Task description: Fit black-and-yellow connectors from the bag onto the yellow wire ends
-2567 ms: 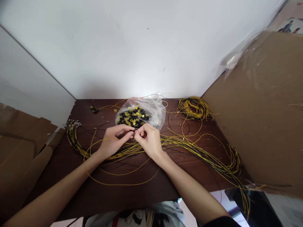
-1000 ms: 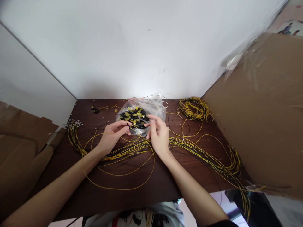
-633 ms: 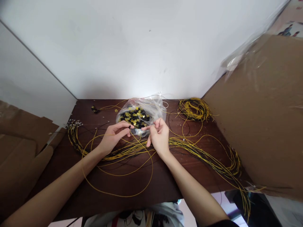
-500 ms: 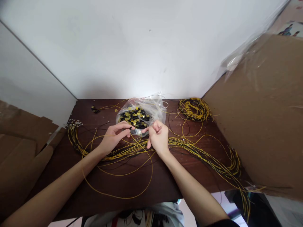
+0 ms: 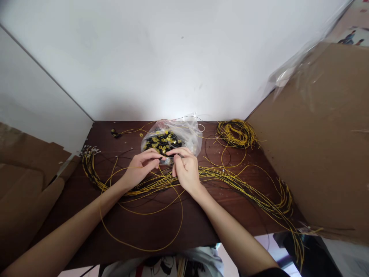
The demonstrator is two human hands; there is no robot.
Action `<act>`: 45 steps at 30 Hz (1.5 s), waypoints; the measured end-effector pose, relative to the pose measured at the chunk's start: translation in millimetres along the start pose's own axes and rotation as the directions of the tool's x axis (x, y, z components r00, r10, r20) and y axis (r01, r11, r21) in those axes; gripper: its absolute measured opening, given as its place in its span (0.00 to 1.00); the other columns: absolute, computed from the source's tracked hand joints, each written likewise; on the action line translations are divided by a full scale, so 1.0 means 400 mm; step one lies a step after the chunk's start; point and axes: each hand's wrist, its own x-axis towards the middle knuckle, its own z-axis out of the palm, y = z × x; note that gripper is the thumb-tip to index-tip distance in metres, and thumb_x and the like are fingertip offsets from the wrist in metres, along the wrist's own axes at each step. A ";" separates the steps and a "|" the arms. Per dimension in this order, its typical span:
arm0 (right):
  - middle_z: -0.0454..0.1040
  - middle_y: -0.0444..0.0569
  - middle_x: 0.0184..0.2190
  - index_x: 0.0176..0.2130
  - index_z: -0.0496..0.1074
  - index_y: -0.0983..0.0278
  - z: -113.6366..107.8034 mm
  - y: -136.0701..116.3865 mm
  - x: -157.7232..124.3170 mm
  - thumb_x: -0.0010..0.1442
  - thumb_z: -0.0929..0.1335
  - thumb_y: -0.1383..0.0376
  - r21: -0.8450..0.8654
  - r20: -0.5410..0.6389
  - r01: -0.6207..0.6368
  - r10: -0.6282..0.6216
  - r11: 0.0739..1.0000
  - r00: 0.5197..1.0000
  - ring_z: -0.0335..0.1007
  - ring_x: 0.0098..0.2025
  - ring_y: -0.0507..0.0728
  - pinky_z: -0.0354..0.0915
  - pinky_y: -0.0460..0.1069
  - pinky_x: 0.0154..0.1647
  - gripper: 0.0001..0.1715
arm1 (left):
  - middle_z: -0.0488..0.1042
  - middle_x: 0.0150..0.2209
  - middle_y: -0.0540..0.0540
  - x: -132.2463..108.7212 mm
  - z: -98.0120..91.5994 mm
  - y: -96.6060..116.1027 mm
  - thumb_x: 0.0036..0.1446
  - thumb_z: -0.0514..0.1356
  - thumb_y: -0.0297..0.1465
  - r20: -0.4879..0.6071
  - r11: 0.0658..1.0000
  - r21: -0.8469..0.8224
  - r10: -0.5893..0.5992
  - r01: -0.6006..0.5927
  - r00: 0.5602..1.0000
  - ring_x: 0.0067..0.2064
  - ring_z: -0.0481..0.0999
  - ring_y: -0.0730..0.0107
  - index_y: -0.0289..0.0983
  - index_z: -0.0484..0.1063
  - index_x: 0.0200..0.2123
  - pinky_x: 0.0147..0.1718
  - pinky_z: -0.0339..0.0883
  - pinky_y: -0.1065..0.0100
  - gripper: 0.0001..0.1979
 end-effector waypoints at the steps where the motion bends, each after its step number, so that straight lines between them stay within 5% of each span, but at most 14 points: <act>1: 0.77 0.44 0.34 0.09 0.65 0.60 -0.002 0.001 0.001 0.60 0.57 0.69 0.002 0.014 -0.009 0.009 1.000 1.000 0.68 0.46 0.57 0.59 0.54 0.52 0.32 | 0.67 0.31 0.47 0.000 0.000 0.000 0.53 0.58 0.28 -0.001 1.000 0.001 0.001 -0.001 1.000 0.31 0.68 0.73 0.35 0.77 0.32 0.29 0.65 0.72 0.08; 9: 0.79 0.43 0.31 0.07 0.59 0.60 -0.003 -0.001 0.002 0.56 0.59 0.73 -0.009 -0.042 0.001 -0.002 1.000 0.999 0.71 0.42 0.57 0.58 0.56 0.53 0.30 | 0.67 0.31 0.47 -0.001 -0.001 0.001 0.53 0.57 0.28 0.010 0.999 0.046 0.011 -0.011 1.000 0.29 0.66 0.74 0.35 0.77 0.32 0.28 0.62 0.72 0.08; 11: 0.79 0.45 0.32 0.12 0.67 0.60 0.000 -0.003 0.002 0.60 0.60 0.69 0.000 -0.046 -0.006 0.006 1.000 0.999 0.72 0.41 0.57 0.60 0.55 0.51 0.27 | 0.67 0.31 0.47 -0.001 -0.001 0.003 0.54 0.57 0.29 0.017 0.999 0.051 0.015 -0.016 1.000 0.30 0.67 0.74 0.35 0.77 0.32 0.28 0.62 0.72 0.09; 15: 0.77 0.47 0.38 0.31 0.75 0.60 0.009 -0.003 0.001 0.58 0.66 0.65 -0.016 0.001 0.027 -0.027 1.000 1.000 0.71 0.43 0.57 0.63 0.54 0.48 0.07 | 0.67 0.28 0.48 -0.002 -0.002 0.007 0.54 0.57 0.29 0.035 0.996 0.080 0.041 -0.043 0.999 0.29 0.66 0.74 0.35 0.76 0.30 0.29 0.61 0.72 0.08; 20: 0.76 0.47 0.36 0.32 0.71 0.61 0.014 0.000 -0.001 0.59 0.65 0.67 -0.059 0.058 0.071 -0.068 0.996 0.996 0.69 0.41 0.56 0.63 0.52 0.46 0.05 | 0.67 0.28 0.48 -0.001 -0.001 0.005 0.54 0.56 0.29 0.062 0.993 0.105 0.053 -0.059 0.997 0.29 0.66 0.74 0.35 0.76 0.30 0.27 0.60 0.72 0.08; 28: 0.71 0.45 0.29 0.34 0.65 0.63 -0.001 0.027 0.009 0.62 0.62 0.59 0.090 -0.222 -0.150 0.167 0.985 0.961 0.68 0.33 0.53 0.64 0.48 0.38 0.10 | 0.68 0.30 0.47 -0.001 -0.002 -0.002 0.56 0.56 0.29 0.059 0.993 0.109 0.029 -0.036 0.998 0.29 0.67 0.74 0.35 0.77 0.32 0.28 0.61 0.72 0.10; 33: 0.73 0.45 0.29 0.42 0.68 0.63 0.005 0.024 0.011 0.59 0.66 0.61 0.210 -0.094 -0.119 0.142 0.970 0.985 0.71 0.33 0.53 0.65 0.49 0.38 0.11 | 0.67 0.29 0.48 -0.001 -0.001 -0.003 0.55 0.56 0.29 0.063 0.994 0.098 0.037 -0.043 0.997 0.28 0.67 0.74 0.35 0.77 0.32 0.27 0.60 0.72 0.10; 37: 0.75 0.46 0.30 0.36 0.73 0.63 0.014 0.013 0.006 0.58 0.66 0.64 0.108 0.017 -0.044 0.042 0.993 0.999 0.71 0.32 0.53 0.65 0.48 0.37 0.06 | 0.66 0.28 0.48 0.000 0.000 -0.001 0.56 0.56 0.29 0.068 0.995 0.086 0.040 -0.046 0.997 0.28 0.66 0.74 0.34 0.76 0.31 0.28 0.60 0.72 0.09; 41: 0.76 0.47 0.32 0.33 0.74 0.63 0.016 0.011 0.003 0.57 0.67 0.67 0.042 0.035 0.035 -0.037 0.998 0.999 0.70 0.34 0.53 0.65 0.48 0.37 0.05 | 0.65 0.27 0.48 0.001 0.001 0.000 0.56 0.56 0.31 0.073 0.994 0.105 0.033 -0.041 0.997 0.29 0.65 0.74 0.32 0.75 0.29 0.28 0.60 0.72 0.10; 45: 0.75 0.46 0.30 0.33 0.71 0.64 0.017 0.015 0.002 0.59 0.66 0.65 0.082 0.016 -0.018 0.016 0.996 1.000 0.71 0.32 0.52 0.65 0.47 0.36 0.05 | 0.66 0.29 0.48 0.000 0.001 -0.005 0.56 0.57 0.32 0.076 0.994 0.109 0.002 -0.010 0.997 0.29 0.67 0.74 0.32 0.75 0.31 0.28 0.61 0.72 0.10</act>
